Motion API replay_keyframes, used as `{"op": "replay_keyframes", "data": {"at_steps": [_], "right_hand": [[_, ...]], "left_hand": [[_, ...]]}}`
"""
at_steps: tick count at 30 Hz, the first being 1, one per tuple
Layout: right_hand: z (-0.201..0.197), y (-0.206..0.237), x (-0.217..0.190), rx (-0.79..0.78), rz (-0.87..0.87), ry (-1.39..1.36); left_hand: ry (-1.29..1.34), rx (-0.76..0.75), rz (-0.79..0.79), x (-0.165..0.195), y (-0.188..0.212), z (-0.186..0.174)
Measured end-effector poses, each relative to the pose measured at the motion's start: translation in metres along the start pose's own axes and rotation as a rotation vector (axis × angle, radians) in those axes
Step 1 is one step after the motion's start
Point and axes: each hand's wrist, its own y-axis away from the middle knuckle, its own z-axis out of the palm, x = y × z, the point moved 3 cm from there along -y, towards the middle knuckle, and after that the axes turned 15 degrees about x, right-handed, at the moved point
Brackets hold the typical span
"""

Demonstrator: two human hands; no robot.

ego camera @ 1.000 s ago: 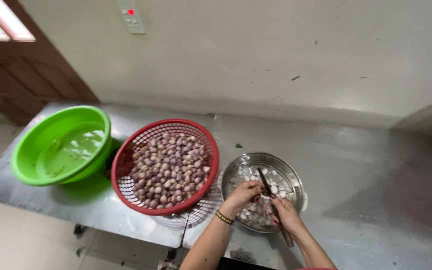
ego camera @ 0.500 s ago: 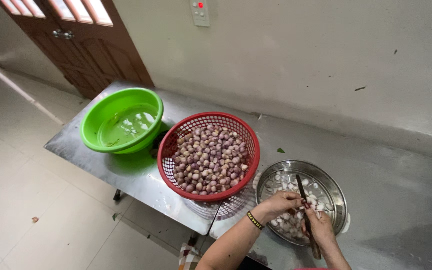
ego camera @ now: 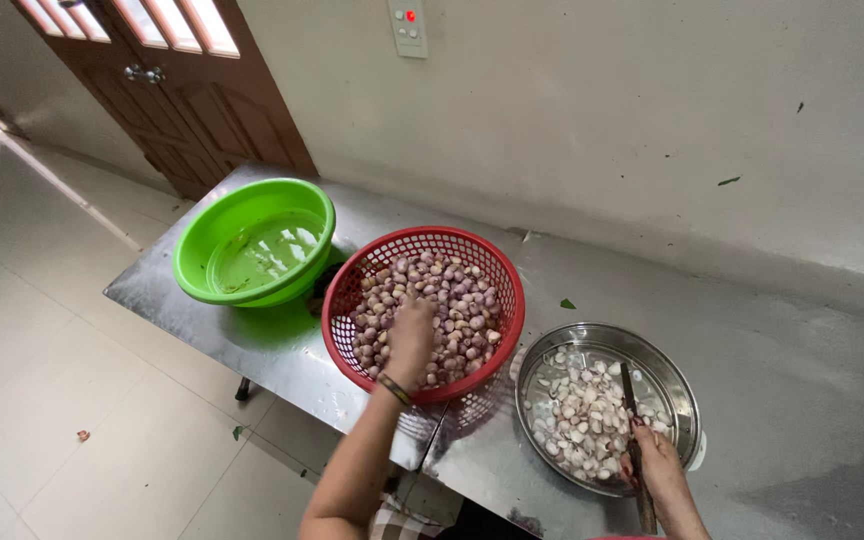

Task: The person peels and trims shallots at a stainless steel table. They take unpeeled shallots from a red basket, use a small knife to cut off the root ends and remove the outer skins, and place the peeled shallots into a metal tray, occasionally dipping fingers into a green basin of water.

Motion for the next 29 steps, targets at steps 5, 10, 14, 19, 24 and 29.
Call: {"op": "replay_keyframes", "data": {"at_steps": [5,10,14,19,24,29], "right_hand": [[0.000,-0.001,0.016,-0.056,-0.029,-0.124],[-0.008,0.004,0.032,-0.117,-0.106,-0.192],[-0.030,0.007,0.042,-0.026,0.023,-0.088],[-0.050,0.015,0.046,-0.128,-0.053,-0.256],[-0.045,0.014,0.052,-0.118,-0.046,-0.201],[-0.039,0.034,0.065,-0.122,-0.198,-0.132]], "left_hand": [[-0.366,-0.081,0.129,-0.069,-0.004,-0.022],[-0.175,-0.101,0.169,-0.076,0.015,-0.024],[-0.149,-0.236,0.104,-0.078,0.034,-0.014],[0.088,-0.051,0.082,-0.053,0.048,-0.018],[1.108,-0.333,-0.413,0.029,0.090,0.029],[1.338,-0.696,-0.716,0.158,0.178,0.076]]}}
